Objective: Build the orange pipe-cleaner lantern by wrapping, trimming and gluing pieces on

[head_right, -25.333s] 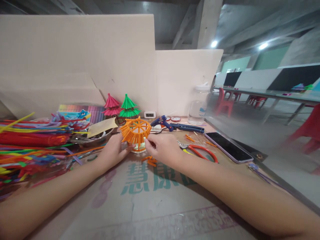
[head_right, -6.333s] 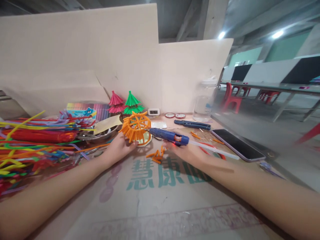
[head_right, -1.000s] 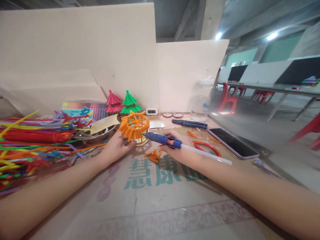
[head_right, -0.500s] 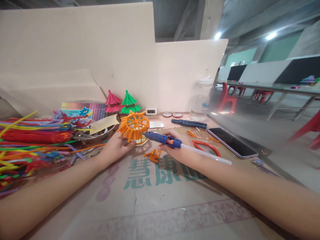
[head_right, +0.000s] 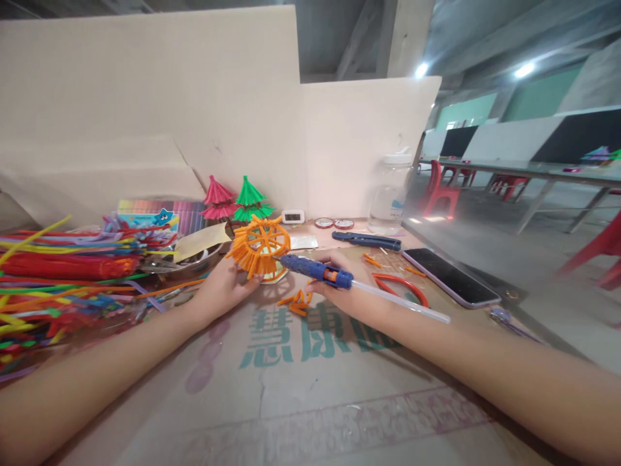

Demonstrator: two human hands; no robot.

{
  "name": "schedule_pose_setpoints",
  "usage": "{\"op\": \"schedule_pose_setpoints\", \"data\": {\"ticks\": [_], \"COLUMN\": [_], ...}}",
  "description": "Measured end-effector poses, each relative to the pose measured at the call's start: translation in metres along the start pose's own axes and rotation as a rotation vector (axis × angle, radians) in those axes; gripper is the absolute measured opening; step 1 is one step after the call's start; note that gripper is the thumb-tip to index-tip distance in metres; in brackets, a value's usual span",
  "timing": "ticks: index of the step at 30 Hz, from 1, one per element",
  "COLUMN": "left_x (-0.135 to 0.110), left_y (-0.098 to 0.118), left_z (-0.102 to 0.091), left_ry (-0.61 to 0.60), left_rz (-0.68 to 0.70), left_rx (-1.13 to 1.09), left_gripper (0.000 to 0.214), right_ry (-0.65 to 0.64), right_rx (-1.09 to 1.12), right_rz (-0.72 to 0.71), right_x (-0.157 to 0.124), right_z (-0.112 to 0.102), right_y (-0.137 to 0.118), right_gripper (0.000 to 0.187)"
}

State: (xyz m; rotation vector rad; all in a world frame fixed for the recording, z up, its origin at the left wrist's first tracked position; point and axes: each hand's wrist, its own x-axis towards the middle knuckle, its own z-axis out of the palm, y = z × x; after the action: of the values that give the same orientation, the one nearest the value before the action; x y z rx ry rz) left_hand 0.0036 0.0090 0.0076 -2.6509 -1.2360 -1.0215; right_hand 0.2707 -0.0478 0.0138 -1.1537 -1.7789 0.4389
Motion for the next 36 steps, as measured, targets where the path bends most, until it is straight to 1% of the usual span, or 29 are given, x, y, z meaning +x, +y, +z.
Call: {"op": "schedule_pose_setpoints", "data": {"ticks": [7, 16, 19, 22, 25, 28, 29, 30, 33, 36], "left_x": [0.000, 0.000, 0.000, 0.000, 0.000, 0.000, 0.000, 0.000, -0.001, -0.001], "left_y": [-0.001, 0.000, -0.003, -0.007, -0.008, -0.006, -0.006, -0.006, -0.007, -0.008], "left_z": [0.001, 0.000, 0.002, 0.005, 0.006, 0.006, 0.006, 0.006, 0.006, 0.006], "left_ry": [0.005, -0.007, -0.016, -0.028, -0.031, -0.028, -0.030, -0.032, -0.044, -0.065], "left_rz": [0.016, -0.013, -0.059, -0.137, -0.187, -0.213, -0.214, -0.214, -0.214, -0.213], "left_rx": [0.014, 0.019, -0.020, -0.099, -0.151, -0.155, -0.157, -0.158, -0.160, -0.160], "left_gripper": [0.031, 0.032, 0.034, 0.036, 0.041, 0.044, 0.043, 0.043, 0.042, 0.044], "right_ry": [0.013, 0.023, 0.041, 0.056, 0.030, -0.092, -0.107, -0.102, -0.098, -0.138], "right_rx": [-0.012, 0.063, 0.083, 0.020, -0.094, -0.204, -0.260, -0.308, -0.344, -0.392], "right_rz": [0.025, -0.029, -0.063, -0.031, 0.059, 0.202, 0.238, 0.246, 0.259, 0.296], "right_x": [0.000, 0.001, 0.002, 0.009, 0.030, 0.064, 0.076, 0.088, 0.120, 0.138], "right_z": [0.000, 0.001, -0.002, -0.008, -0.015, -0.017, -0.016, -0.014, -0.003, 0.012], "right_y": [0.000, 0.000, 0.001, 0.009, 0.023, 0.035, 0.038, 0.040, 0.048, 0.061], "right_gripper": [0.026, 0.027, 0.025, 0.024, 0.035, 0.033, 0.032, 0.031, 0.032, 0.030]}}
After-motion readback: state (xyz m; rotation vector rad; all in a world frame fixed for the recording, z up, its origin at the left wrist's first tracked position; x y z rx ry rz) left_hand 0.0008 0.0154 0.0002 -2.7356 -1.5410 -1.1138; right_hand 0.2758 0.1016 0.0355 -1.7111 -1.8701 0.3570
